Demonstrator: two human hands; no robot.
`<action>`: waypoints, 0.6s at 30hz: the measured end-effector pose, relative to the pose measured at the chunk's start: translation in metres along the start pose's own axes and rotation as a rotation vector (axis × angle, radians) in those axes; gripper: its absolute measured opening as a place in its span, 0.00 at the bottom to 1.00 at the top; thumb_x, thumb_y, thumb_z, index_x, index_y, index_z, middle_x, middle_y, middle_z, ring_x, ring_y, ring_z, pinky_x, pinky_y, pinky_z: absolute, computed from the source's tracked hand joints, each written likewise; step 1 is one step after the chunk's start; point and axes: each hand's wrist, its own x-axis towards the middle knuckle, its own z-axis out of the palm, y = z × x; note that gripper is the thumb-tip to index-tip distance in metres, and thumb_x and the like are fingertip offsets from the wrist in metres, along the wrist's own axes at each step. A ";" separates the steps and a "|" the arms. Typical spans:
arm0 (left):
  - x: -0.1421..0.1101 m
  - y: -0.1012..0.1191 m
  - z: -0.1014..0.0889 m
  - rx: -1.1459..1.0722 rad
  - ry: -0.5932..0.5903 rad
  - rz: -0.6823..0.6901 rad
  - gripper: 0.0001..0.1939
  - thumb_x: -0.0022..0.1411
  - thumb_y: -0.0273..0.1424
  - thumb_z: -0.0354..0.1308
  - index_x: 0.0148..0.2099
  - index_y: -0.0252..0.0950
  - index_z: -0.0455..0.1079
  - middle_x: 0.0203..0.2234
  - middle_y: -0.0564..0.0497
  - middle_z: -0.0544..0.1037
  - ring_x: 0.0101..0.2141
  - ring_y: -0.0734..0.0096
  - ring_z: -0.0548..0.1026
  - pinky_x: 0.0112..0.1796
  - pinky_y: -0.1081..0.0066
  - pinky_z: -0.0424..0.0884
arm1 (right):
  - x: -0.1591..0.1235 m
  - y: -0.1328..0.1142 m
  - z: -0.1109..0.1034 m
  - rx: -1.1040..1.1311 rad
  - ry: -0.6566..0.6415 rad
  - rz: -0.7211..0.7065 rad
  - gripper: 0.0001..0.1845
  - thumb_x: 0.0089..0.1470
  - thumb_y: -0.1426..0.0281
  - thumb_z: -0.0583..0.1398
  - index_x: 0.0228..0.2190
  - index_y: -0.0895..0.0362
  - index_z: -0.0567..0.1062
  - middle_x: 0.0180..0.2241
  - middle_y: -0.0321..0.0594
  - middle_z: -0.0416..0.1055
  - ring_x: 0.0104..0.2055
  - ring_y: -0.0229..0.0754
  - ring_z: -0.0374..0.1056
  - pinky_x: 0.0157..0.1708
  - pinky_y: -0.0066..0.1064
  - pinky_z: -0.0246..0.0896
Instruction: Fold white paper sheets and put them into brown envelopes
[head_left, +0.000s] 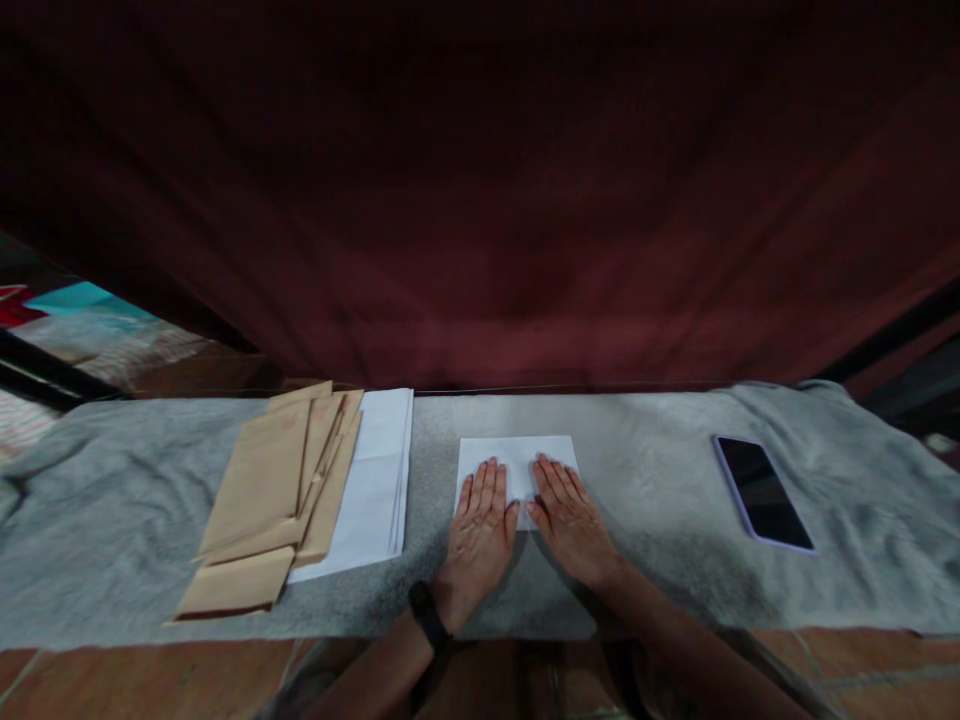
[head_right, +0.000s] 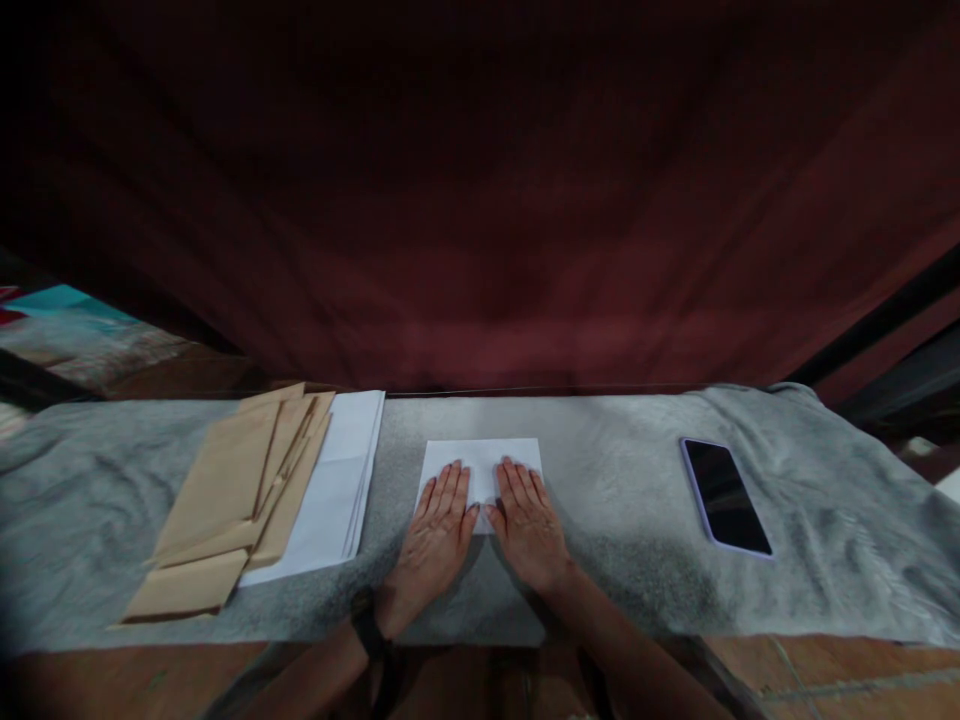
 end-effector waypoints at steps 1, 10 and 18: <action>0.001 -0.002 0.001 0.004 -0.002 -0.010 0.30 0.73 0.32 0.43 0.73 0.26 0.47 0.69 0.35 0.57 0.69 0.56 0.53 0.66 0.52 0.57 | 0.000 0.001 0.000 -0.008 0.003 0.003 0.32 0.70 0.61 0.49 0.68 0.64 0.55 0.68 0.51 0.55 0.71 0.50 0.49 0.69 0.47 0.45; 0.008 -0.021 0.006 -0.003 0.014 -0.157 0.31 0.72 0.34 0.43 0.72 0.24 0.49 0.68 0.31 0.57 0.68 0.51 0.55 0.64 0.50 0.59 | -0.001 0.004 -0.001 -0.033 0.000 0.022 0.31 0.70 0.60 0.47 0.68 0.63 0.55 0.68 0.50 0.55 0.71 0.49 0.50 0.69 0.46 0.45; 0.034 -0.039 -0.005 -0.136 0.003 -0.325 0.29 0.70 0.31 0.45 0.69 0.27 0.56 0.64 0.34 0.66 0.61 0.51 0.68 0.59 0.53 0.66 | 0.000 0.005 -0.004 -0.020 -0.038 0.064 0.33 0.70 0.58 0.48 0.68 0.62 0.54 0.69 0.50 0.54 0.71 0.49 0.49 0.70 0.46 0.44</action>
